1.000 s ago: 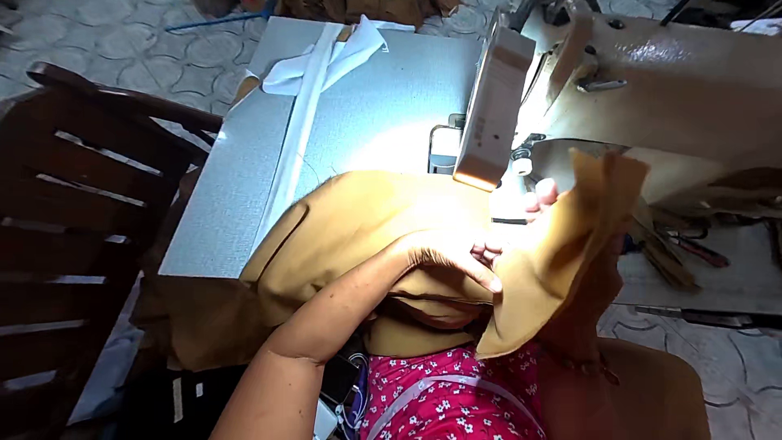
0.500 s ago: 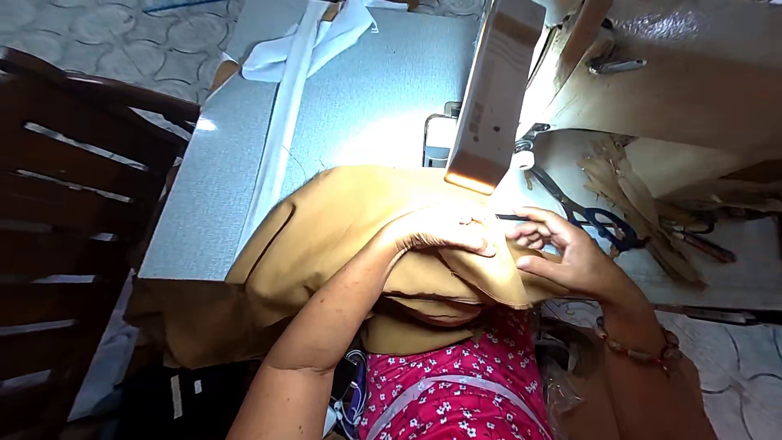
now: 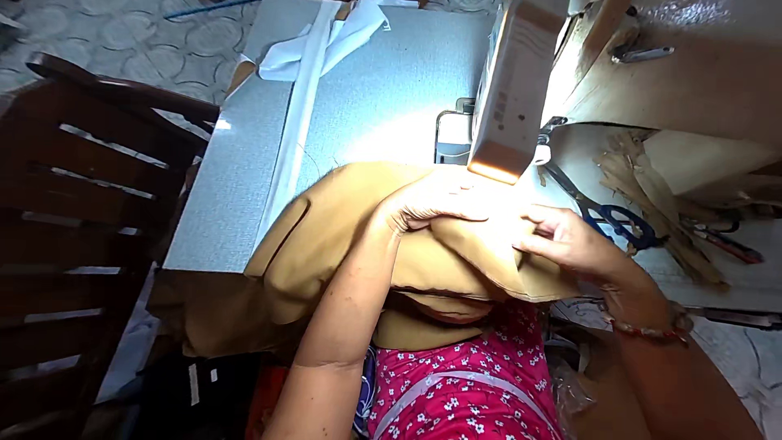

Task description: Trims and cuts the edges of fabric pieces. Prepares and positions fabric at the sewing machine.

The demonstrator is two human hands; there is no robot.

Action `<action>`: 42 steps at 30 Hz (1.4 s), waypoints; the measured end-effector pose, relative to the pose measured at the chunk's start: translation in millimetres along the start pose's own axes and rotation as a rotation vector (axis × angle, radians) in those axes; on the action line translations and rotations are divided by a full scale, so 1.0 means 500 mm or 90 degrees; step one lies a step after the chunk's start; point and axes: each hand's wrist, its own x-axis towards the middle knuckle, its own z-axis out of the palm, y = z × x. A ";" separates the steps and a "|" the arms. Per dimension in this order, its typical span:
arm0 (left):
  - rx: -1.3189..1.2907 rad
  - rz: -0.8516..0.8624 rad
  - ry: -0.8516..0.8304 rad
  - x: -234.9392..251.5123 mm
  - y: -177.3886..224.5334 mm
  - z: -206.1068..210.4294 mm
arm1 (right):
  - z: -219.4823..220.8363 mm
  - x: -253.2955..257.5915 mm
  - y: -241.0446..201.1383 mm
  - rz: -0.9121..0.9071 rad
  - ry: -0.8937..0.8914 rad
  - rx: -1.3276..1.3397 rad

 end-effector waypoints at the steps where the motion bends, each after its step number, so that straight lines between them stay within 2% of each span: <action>1: -0.002 0.032 0.044 -0.005 0.001 -0.002 | -0.003 -0.009 -0.006 0.000 0.023 -0.034; 3: -0.041 0.140 0.076 -0.014 0.000 -0.008 | -0.003 -0.029 -0.018 -0.005 0.040 -0.044; 6: -0.089 0.291 0.108 -0.021 0.003 -0.013 | 0.027 -0.047 -0.036 0.008 -0.008 0.140; 7: -0.079 0.306 0.156 -0.022 0.004 -0.014 | 0.045 -0.045 -0.035 0.034 -0.007 0.192; 9: 0.016 0.232 0.308 -0.020 0.006 -0.020 | 0.087 -0.031 -0.017 0.100 0.055 0.188; 10: 0.157 0.152 0.348 -0.017 -0.001 -0.041 | 0.107 -0.024 -0.004 0.140 0.075 0.140; 12: 0.424 0.043 0.324 -0.015 -0.019 -0.083 | 0.143 -0.017 0.014 0.195 0.075 0.062; 13: 0.507 0.010 0.301 -0.021 -0.021 -0.093 | 0.161 -0.017 0.016 0.195 0.081 0.055; 17: 0.675 -0.054 0.277 -0.032 0.017 -0.054 | 0.209 -0.018 0.021 0.176 0.110 0.109; 20: 0.759 -0.043 0.260 -0.002 0.027 -0.022 | 0.216 -0.017 0.029 0.181 0.128 0.131; 23: 0.770 0.021 0.317 0.030 -0.014 -0.018 | 0.217 -0.037 0.040 0.144 0.166 0.119; 26: 0.708 0.066 0.411 0.034 -0.038 -0.021 | 0.214 -0.062 0.045 0.096 0.215 0.091; 29: 0.654 0.050 0.454 0.029 -0.044 -0.020 | 0.214 -0.078 0.051 0.071 0.228 0.047; 42: 0.641 0.016 0.459 0.041 -0.035 -0.012 | 0.211 -0.075 0.055 0.046 0.223 -0.054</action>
